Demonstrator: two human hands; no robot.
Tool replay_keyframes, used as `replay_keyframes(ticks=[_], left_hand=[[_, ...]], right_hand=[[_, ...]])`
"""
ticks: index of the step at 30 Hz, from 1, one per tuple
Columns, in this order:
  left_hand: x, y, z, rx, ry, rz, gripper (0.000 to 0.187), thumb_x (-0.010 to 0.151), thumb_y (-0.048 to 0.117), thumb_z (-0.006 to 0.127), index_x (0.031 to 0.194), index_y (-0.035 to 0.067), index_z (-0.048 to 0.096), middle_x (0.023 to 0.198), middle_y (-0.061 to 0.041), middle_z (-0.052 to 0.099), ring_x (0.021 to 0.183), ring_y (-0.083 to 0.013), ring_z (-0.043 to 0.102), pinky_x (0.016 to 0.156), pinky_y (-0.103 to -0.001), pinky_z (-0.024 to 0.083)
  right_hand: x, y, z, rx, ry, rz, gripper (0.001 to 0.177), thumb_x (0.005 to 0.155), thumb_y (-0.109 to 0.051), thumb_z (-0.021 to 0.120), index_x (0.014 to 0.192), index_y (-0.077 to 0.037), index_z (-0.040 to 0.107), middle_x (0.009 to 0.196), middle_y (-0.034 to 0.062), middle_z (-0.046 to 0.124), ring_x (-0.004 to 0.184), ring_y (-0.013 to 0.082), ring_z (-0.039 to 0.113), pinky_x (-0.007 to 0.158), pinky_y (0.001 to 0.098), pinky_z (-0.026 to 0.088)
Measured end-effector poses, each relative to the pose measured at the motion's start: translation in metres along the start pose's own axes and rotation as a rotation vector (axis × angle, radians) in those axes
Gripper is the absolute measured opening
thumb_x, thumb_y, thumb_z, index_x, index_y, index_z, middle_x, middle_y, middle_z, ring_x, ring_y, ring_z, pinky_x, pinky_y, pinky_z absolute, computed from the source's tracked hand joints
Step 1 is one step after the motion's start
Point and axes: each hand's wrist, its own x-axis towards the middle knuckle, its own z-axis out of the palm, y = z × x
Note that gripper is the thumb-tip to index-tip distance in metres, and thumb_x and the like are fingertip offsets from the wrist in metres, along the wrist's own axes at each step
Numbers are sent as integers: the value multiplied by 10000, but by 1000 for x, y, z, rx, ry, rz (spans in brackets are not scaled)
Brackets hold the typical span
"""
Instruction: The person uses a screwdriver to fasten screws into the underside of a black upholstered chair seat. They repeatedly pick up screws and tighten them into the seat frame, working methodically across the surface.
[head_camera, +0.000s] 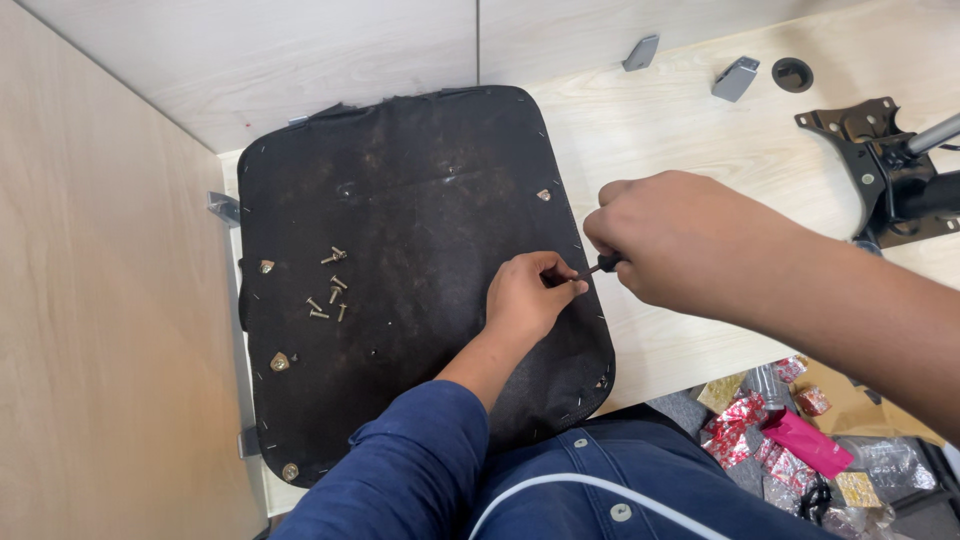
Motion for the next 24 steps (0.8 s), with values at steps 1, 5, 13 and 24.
replay_keyframes(ticks=[1, 5, 13, 24], left_hand=[[1, 1, 0, -1, -8, -25, 157, 799, 257, 820, 806, 107, 774, 700, -1, 714, 630, -126, 654, 610, -312, 499], [2, 3, -2, 6, -28, -70, 152, 800, 268, 819, 798, 125, 771, 696, 10, 712, 624, -116, 647, 612, -308, 501], [-6, 1, 3, 112, 55, 114, 174, 830, 241, 780, 810, 81, 714, 758, -34, 727, 704, -195, 704, 657, -369, 530], [-4, 4, 1, 86, 23, 34, 194, 810, 253, 791, 806, 75, 713, 765, -49, 736, 711, -201, 710, 674, -365, 533]], right_hand=[[0, -2, 0, -4, 6, -7, 179, 797, -131, 664, 964, -121, 726, 981, 85, 672, 894, 316, 687, 818, 438, 551], [2, -4, -5, -21, -9, -3, 154, 809, -142, 666, 942, -109, 739, 964, 93, 686, 896, 319, 691, 822, 439, 553], [9, -6, -17, -21, -137, 64, 111, 788, -151, 721, 876, -87, 744, 918, 120, 714, 919, 316, 693, 841, 442, 551], [13, 0, -10, -16, -71, -56, 359, 719, 27, 661, 1042, -128, 692, 1035, 61, 671, 972, 288, 702, 811, 409, 564]])
